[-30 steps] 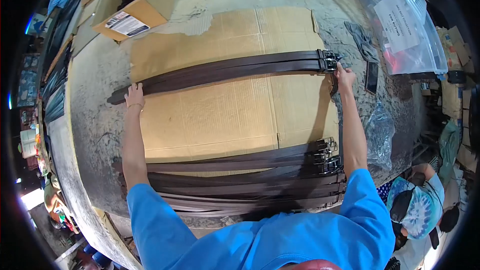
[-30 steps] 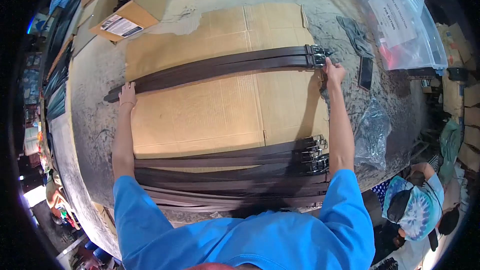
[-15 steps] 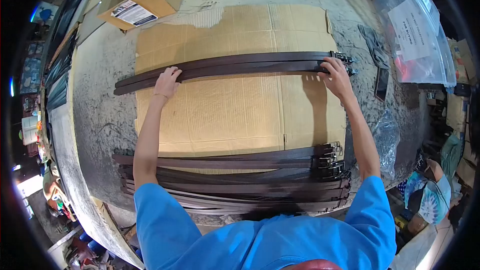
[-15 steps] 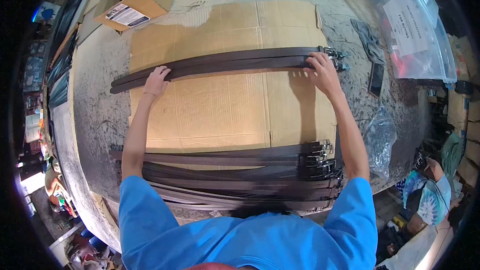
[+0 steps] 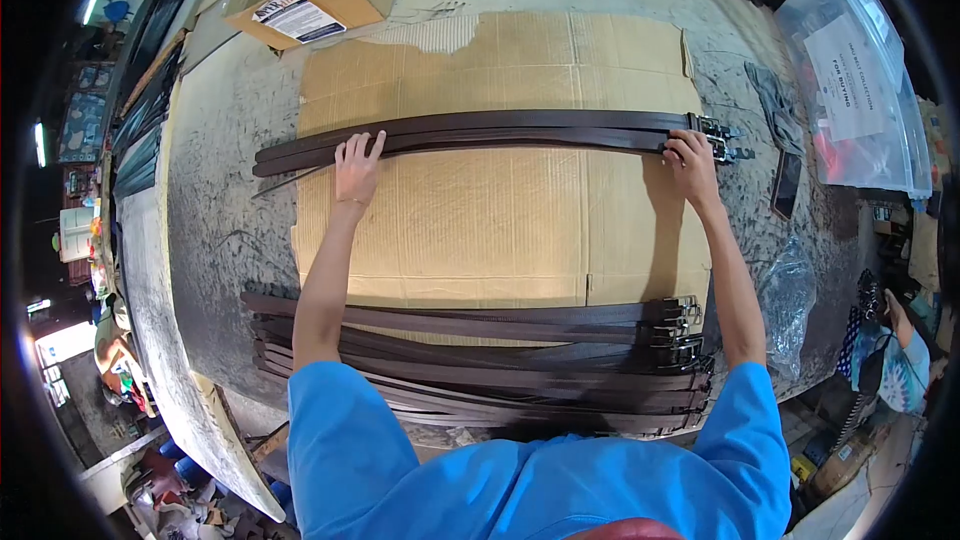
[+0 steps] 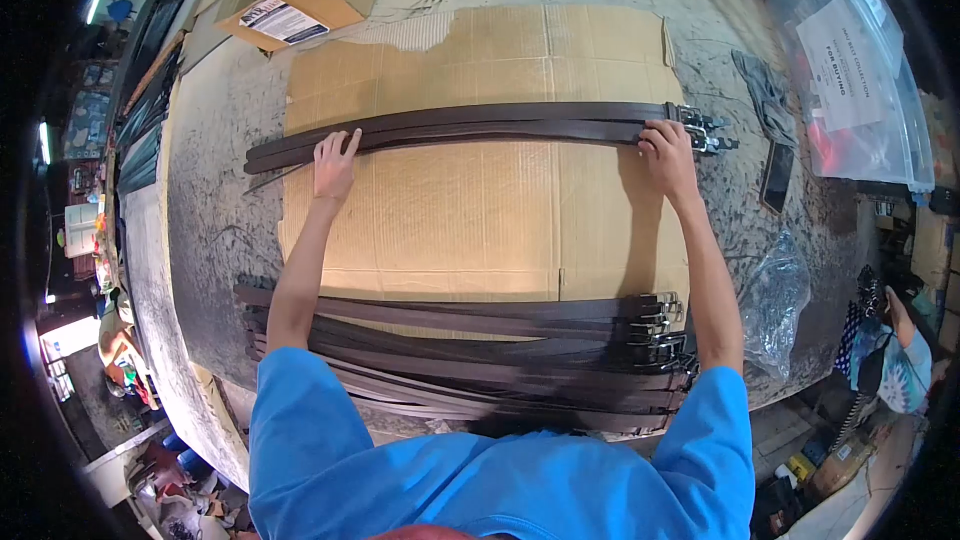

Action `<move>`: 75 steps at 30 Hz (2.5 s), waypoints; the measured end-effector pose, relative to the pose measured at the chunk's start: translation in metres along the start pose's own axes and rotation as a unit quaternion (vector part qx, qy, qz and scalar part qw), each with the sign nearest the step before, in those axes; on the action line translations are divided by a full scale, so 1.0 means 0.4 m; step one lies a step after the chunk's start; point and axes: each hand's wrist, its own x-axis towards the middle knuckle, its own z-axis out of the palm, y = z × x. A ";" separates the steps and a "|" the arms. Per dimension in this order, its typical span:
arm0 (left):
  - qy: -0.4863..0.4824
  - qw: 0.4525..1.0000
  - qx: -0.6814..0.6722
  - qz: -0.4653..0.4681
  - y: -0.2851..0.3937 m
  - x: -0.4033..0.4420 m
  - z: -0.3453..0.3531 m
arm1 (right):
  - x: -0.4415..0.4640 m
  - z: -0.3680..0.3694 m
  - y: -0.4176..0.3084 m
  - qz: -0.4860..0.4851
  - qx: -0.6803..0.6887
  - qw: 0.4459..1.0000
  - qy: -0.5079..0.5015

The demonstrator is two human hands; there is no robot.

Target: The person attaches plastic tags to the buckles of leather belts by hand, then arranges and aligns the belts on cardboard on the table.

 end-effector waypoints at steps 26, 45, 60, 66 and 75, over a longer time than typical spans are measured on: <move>-0.103 0.954 0.041 -0.278 -0.141 -0.124 0.016 | 0.015 -0.008 -0.011 0.025 0.028 0.999 -0.021; -0.142 0.972 -0.105 -0.154 -0.172 -0.036 0.016 | 0.070 0.054 -0.199 -0.013 0.056 0.998 0.027; -0.134 0.978 -0.155 -0.038 0.311 0.070 -0.016 | 0.079 0.218 -0.361 -0.101 0.048 0.981 -0.156; -0.136 0.981 -0.136 -0.011 0.305 0.072 0.002 | 0.066 0.123 -0.284 -0.109 0.101 0.988 -0.029; -0.130 0.982 -0.131 -0.029 0.315 0.068 0.005 | -0.127 0.038 0.005 0.577 0.393 0.644 0.311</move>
